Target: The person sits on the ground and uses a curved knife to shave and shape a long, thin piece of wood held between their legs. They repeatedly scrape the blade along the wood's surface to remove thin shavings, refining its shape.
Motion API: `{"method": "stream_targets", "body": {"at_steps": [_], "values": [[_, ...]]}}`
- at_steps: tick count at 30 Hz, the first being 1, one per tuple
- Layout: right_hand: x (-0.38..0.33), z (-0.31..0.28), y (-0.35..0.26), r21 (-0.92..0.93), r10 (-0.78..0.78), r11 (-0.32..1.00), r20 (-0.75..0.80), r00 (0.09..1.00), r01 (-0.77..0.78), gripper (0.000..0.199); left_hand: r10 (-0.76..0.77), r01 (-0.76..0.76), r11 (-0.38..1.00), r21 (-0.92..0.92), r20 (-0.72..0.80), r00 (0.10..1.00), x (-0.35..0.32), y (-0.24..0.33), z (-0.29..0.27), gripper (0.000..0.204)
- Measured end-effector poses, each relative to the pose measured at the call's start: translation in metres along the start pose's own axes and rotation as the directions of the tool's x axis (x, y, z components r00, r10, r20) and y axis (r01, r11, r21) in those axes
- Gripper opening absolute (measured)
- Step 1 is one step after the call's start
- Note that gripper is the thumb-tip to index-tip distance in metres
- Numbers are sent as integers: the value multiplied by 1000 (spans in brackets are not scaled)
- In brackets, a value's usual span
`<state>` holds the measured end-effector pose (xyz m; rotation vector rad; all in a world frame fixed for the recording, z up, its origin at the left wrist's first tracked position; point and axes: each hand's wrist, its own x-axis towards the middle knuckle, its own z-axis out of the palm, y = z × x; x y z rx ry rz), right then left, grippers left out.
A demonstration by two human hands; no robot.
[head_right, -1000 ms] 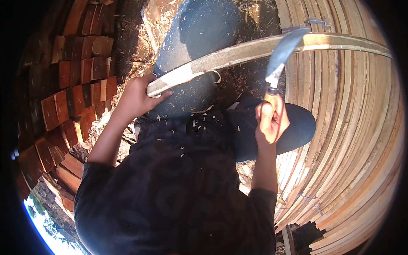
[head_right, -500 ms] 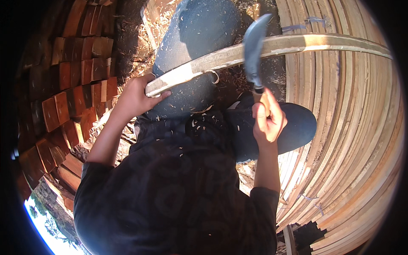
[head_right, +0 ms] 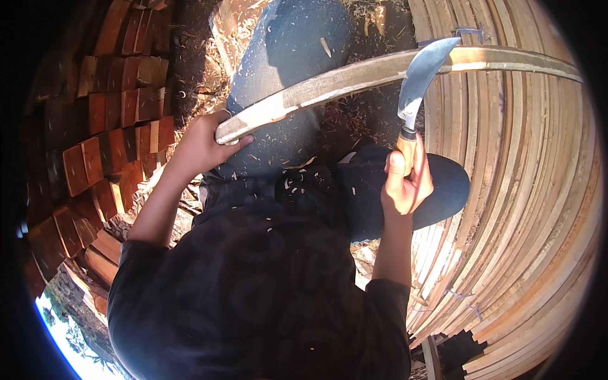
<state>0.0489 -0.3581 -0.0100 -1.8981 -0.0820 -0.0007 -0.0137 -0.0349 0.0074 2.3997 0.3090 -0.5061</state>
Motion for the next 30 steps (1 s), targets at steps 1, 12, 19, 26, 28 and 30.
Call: {"method": "stream_targets", "body": {"at_steps": [1,12,19,26,28,30], "values": [[-5,0,4,61,0,998,43,999,-3,44,-11,11,1000,5,-7,1000,-2,1,0,40],[0,-2,1,-114,-213,961,281,936,253,34,-19,19,1000,-15,-5,1000,-7,5,3,39],[-11,12,-6,-294,-396,811,363,843,507,40,-67,67,997,-26,1,998,-7,6,3,39],[-2,17,-8,-73,-267,950,322,908,305,35,-63,64,998,-19,43,997,-4,5,-1,40],[-6,18,-10,-155,-322,885,478,817,439,34,-46,46,998,-36,11,999,-6,2,4,40],[-7,15,-8,-101,-267,950,224,937,295,33,3,-3,1000,-29,2,1000,-4,-5,3,40]]}}
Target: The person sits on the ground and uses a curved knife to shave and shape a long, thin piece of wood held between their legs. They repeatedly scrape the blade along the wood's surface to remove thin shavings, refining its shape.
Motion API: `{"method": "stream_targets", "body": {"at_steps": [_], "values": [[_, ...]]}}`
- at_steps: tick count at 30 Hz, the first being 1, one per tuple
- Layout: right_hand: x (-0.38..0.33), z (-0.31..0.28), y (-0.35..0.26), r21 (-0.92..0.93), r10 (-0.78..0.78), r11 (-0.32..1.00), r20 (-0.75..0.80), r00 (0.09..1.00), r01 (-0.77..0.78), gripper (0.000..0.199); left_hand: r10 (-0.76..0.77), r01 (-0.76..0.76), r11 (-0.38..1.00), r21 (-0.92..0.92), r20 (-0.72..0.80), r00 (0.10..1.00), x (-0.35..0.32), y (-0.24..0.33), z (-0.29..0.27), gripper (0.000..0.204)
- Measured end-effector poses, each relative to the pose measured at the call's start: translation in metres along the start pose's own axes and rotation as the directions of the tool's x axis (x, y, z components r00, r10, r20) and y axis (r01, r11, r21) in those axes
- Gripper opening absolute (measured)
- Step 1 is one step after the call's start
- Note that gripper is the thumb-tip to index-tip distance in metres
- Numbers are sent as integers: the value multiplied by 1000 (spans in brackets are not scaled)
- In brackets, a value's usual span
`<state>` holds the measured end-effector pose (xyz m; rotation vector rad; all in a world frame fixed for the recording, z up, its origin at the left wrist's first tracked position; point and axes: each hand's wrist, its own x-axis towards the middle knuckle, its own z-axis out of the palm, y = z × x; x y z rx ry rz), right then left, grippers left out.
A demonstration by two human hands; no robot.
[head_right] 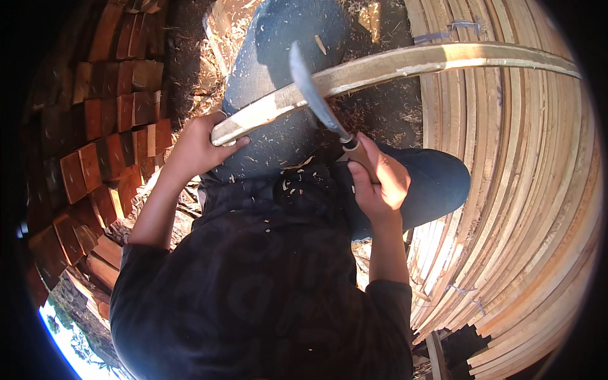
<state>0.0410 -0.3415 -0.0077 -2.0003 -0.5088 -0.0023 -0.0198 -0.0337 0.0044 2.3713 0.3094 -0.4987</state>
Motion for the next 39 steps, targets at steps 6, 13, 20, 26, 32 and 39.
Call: {"method": "stream_targets", "body": {"at_steps": [6,13,20,26,32,39], "values": [[-18,1,5,-190,-97,976,76,992,110,36,-69,70,997,-17,51,996,0,6,-2,40],[-20,-2,-4,108,285,952,18,958,-286,38,-43,53,996,-67,136,990,11,5,-7,38],[-26,-10,11,378,332,894,-204,921,-239,40,-62,75,993,-90,138,989,9,6,-7,45],[-17,-27,16,63,214,976,-144,966,-207,49,-38,51,993,-105,126,991,7,5,-8,38],[-27,-3,17,197,260,948,-27,965,-250,49,-98,116,987,-114,152,984,9,7,-8,43],[-15,-11,8,230,270,936,8,963,-265,38,-57,70,994,-81,160,985,10,9,-9,36]]}}
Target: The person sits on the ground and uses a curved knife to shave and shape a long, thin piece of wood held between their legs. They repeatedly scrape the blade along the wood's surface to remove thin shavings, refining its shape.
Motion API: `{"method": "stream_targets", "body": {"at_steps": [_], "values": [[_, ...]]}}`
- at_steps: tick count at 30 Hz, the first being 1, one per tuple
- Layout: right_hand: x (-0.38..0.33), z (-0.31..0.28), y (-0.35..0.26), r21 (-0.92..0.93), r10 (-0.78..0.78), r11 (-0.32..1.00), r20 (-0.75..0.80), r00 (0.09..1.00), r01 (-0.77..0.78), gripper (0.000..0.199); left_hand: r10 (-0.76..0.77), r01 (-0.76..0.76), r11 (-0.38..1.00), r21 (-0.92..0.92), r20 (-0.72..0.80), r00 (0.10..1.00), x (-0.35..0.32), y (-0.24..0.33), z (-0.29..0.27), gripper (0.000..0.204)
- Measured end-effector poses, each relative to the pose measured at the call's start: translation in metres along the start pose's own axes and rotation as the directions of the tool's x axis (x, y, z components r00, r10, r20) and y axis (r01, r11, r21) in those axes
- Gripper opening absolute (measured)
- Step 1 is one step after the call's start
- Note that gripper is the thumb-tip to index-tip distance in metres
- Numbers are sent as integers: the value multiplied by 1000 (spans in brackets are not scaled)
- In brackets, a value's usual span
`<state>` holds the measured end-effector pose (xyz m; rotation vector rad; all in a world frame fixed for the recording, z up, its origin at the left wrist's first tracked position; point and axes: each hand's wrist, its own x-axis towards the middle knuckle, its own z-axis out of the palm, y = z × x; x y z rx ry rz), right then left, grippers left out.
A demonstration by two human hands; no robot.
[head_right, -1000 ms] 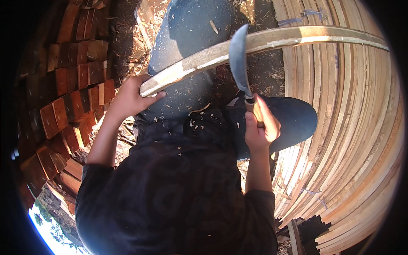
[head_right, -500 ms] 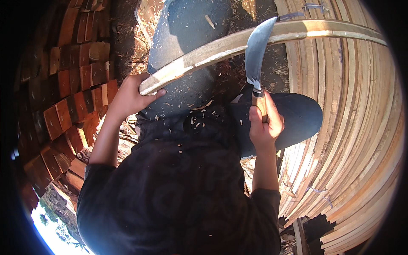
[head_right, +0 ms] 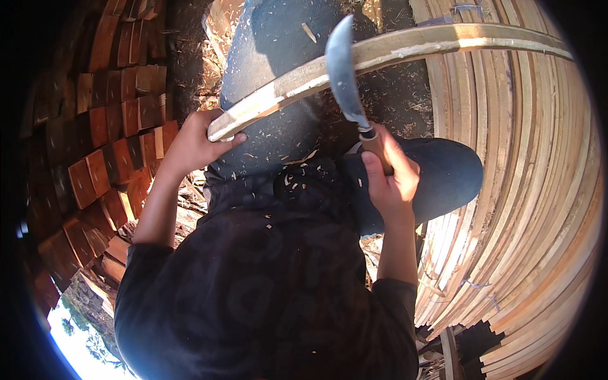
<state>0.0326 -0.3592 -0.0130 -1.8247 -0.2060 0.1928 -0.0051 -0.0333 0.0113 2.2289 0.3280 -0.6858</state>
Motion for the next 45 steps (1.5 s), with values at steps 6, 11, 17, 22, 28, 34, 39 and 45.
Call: {"method": "stream_targets", "body": {"at_steps": [6,11,17,22,28,34,39,45], "values": [[7,-4,6,382,-24,915,-269,963,130,40,20,-20,999,-37,-2,1000,-1,-3,-1,36],[4,0,1,-207,-141,963,154,978,172,40,-2,2,1000,-1,-33,999,-3,0,0,37],[6,-11,9,147,-37,988,-84,996,49,38,-4,5,999,-41,35,999,0,2,-2,37],[1,-8,13,55,-52,997,26,998,50,39,58,-57,997,-51,11,998,-2,-7,-2,39],[-2,7,1,-211,-37,975,158,987,70,42,-23,24,999,-32,34,999,1,1,-3,43],[2,2,8,145,93,988,-236,967,-60,37,36,-36,999,3,17,999,3,-1,-4,39],[7,1,15,-45,-174,984,-20,984,173,38,15,-15,1000,-13,22,1000,-2,-2,-3,41],[3,10,9,-169,-178,965,131,975,199,42,10,-10,1000,-3,2,1000,-2,-1,-1,39]]}}
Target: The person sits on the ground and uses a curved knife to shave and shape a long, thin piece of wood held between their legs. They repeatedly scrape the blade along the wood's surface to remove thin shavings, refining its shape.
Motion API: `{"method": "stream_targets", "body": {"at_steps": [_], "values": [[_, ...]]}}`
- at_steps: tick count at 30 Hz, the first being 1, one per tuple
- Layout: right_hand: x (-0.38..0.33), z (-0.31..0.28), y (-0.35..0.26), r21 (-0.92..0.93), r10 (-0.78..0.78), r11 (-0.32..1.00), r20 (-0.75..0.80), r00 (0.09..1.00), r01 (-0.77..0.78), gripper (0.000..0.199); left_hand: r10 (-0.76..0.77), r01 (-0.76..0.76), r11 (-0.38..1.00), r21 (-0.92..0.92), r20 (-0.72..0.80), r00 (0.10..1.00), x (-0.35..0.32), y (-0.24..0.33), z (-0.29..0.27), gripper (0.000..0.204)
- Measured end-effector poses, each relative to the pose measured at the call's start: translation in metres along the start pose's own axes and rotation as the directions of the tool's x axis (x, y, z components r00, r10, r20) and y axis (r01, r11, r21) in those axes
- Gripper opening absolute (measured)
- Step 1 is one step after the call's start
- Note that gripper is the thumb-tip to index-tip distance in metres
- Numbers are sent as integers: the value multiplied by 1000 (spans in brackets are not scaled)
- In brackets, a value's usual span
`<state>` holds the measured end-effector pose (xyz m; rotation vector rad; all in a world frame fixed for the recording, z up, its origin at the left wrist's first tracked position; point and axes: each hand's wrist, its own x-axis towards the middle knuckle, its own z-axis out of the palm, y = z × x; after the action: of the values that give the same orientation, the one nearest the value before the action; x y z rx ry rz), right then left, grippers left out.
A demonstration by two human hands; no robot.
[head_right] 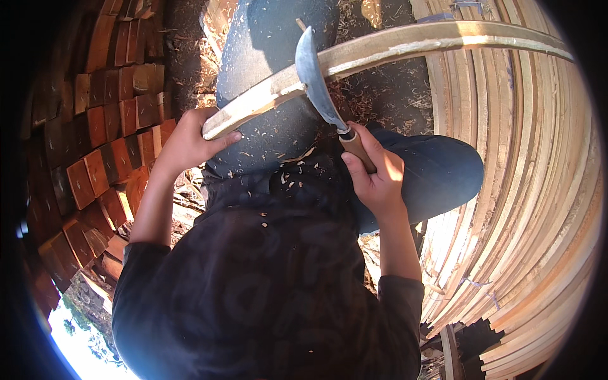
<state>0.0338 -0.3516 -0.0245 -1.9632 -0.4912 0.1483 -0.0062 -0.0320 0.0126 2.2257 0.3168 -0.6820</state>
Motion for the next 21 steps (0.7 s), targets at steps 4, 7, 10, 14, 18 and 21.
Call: {"method": "stream_targets", "body": {"at_steps": [4,7,10,14,18,21], "values": [[-1,-11,8,392,230,913,-273,934,-111,46,-18,18,1000,-20,21,1000,5,-3,-1,47],[-7,4,8,334,287,922,-253,924,-195,46,-7,7,1000,14,13,1000,4,1,-2,39],[2,-31,10,31,131,991,-292,947,-128,44,-23,23,1000,-6,0,1000,-1,-1,-1,39],[6,-28,4,334,138,941,-226,964,-56,42,-2,2,1000,0,32,999,3,5,-2,39],[0,-14,2,46,82,996,-22,996,-81,38,-2,1,1000,-14,-2,1000,0,0,0,42],[6,-13,3,257,97,964,-125,987,-62,36,-35,37,998,-41,33,999,2,2,-2,44]]}}
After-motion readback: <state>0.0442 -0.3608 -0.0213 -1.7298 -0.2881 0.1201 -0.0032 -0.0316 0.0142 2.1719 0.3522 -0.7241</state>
